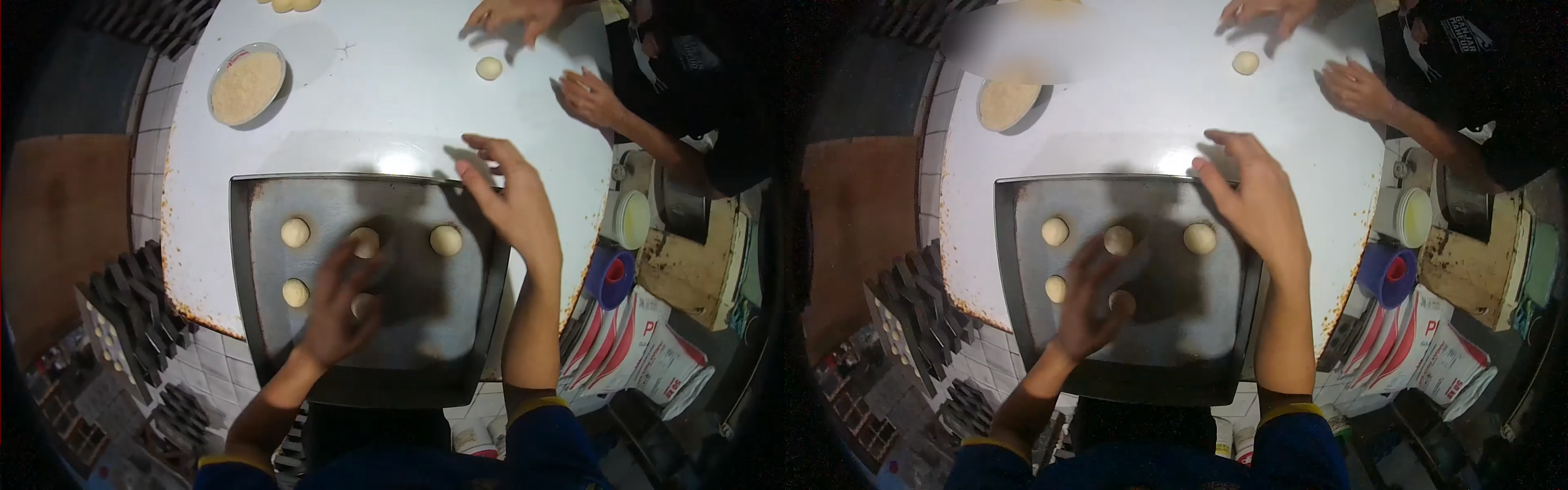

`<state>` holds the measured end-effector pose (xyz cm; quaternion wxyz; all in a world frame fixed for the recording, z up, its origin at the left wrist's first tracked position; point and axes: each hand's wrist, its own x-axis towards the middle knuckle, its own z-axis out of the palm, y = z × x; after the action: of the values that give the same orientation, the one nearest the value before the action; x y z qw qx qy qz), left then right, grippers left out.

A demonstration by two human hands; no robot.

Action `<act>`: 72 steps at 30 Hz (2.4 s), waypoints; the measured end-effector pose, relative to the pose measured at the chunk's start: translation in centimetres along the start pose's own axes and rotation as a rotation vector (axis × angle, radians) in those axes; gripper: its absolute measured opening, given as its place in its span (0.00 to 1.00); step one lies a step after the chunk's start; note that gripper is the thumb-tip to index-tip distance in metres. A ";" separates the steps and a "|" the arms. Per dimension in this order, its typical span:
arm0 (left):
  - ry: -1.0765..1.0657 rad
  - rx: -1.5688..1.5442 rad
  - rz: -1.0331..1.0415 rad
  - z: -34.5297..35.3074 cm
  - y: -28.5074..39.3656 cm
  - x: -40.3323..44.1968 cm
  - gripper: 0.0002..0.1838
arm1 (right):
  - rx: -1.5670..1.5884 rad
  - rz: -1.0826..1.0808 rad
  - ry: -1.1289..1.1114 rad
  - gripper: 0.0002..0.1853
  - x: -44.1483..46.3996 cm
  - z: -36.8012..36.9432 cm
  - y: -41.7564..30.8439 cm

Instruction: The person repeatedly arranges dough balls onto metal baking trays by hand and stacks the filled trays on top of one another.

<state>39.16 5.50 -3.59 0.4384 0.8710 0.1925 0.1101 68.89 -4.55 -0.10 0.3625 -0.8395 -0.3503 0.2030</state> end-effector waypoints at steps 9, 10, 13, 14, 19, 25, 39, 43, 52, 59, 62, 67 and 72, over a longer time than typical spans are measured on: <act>0.427 -0.060 -0.889 -8.7 -5.7 -19.3 0.33 | -0.306 -0.189 0.355 0.32 11.1 3.3 7.8; 0.386 -0.088 -0.906 -8.2 -6.1 -20.8 0.34 | -0.327 -0.098 0.301 0.32 13.5 2.8 8.8; 0.326 -0.086 -0.918 -7.4 -6.0 -24.0 0.36 | -0.565 -0.021 0.154 0.28 18.7 2.7 12.5; 0.328 -0.077 -0.883 -6.9 -6.1 -24.6 0.36 | -0.534 -0.050 0.123 0.26 20.1 2.5 13.5; 0.291 -0.315 -1.023 -7.4 -6.3 -26.0 0.39 | 0.343 0.015 -0.096 0.26 16.6 -0.3 10.6; 0.166 -0.244 -0.938 -8.2 -6.1 -25.4 0.33 | 0.330 0.083 -0.297 0.19 -7.9 1.3 1.8; -0.101 -0.036 -0.806 -8.9 -11.1 -31.4 0.30 | -0.480 -0.092 -0.195 0.44 -24.0 14.4 3.4; -0.106 -0.096 -0.732 -9.7 -11.5 -31.2 0.32 | -0.096 -0.042 -0.058 0.36 -24.6 9.7 0.7; -0.301 0.184 -0.709 -11.7 -7.9 -25.6 0.33 | 0.019 0.185 0.234 0.32 -37.3 8.3 -7.3; -0.292 0.245 -0.583 -9.9 -7.9 -23.0 0.36 | -0.526 0.189 0.127 0.35 -47.1 10.8 -2.7; -0.144 0.134 -0.404 -9.3 -11.5 -23.4 0.36 | -0.392 0.244 0.132 0.36 -47.5 9.5 -2.5; 0.158 -0.554 -0.557 -10.6 -11.7 -25.9 0.28 | -0.207 0.191 0.265 0.24 -46.5 7.4 -3.9; 0.512 -0.387 -0.725 -11.2 -9.5 -27.4 0.32 | 0.066 0.300 0.430 0.20 -43.8 6.7 -4.6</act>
<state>8.17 6.89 -5.20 0.5410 0.5952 0.5614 0.1945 33.43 -31.37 2.84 0.4217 -0.8936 -0.1300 0.0827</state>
